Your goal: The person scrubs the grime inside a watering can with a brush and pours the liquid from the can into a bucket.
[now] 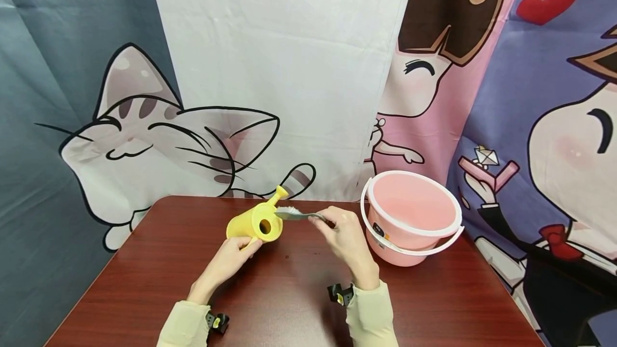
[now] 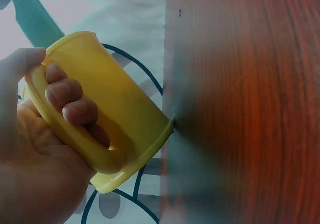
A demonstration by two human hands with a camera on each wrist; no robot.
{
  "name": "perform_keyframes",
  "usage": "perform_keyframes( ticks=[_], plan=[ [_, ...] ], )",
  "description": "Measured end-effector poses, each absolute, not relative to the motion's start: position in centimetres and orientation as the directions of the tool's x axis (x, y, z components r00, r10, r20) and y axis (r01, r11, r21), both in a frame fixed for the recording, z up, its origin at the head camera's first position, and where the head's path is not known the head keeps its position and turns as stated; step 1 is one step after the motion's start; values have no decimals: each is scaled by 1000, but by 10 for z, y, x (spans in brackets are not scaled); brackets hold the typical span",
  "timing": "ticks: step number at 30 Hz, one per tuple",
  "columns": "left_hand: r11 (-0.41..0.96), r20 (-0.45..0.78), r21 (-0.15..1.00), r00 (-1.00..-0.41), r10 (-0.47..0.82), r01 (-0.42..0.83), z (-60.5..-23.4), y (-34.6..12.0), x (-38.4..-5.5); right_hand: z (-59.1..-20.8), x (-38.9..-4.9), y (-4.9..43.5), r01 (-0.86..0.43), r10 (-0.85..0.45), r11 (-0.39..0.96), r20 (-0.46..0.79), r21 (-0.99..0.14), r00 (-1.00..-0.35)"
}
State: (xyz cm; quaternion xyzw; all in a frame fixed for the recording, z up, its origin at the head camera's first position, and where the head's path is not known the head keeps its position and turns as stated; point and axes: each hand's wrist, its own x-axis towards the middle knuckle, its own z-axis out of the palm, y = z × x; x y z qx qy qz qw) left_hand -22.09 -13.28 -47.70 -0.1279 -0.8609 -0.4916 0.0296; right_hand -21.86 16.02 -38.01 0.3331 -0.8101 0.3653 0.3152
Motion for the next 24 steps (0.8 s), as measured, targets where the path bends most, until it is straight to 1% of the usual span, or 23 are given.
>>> perform_keyframes(
  ticks=[5, 8, 13, 18, 24],
  plan=[
    [482, 182, 838, -965, 190, 253, -478, -133, -221, -391, -228, 162, -773, -297, 545, 786, -327, -542],
    [483, 183, 838, -964, 191, 255, -478, -133, -221, -400, -235, 162, -765, -304, 570, 788, -300, -536],
    [476, 176, 843, -965, 197, 251, -476, -134, -220, -417, -246, 159, -730, -331, 622, 750, -283, -573],
    [465, 164, 851, -965, 205, 243, -476, -133, -219, -438, -255, 155, -682, -329, 676, 714, -279, -618],
    [466, 167, 850, -965, 202, 245, -475, -133, -219, -460, -263, 152, -620, -318, 725, 654, -299, -687]
  ],
)
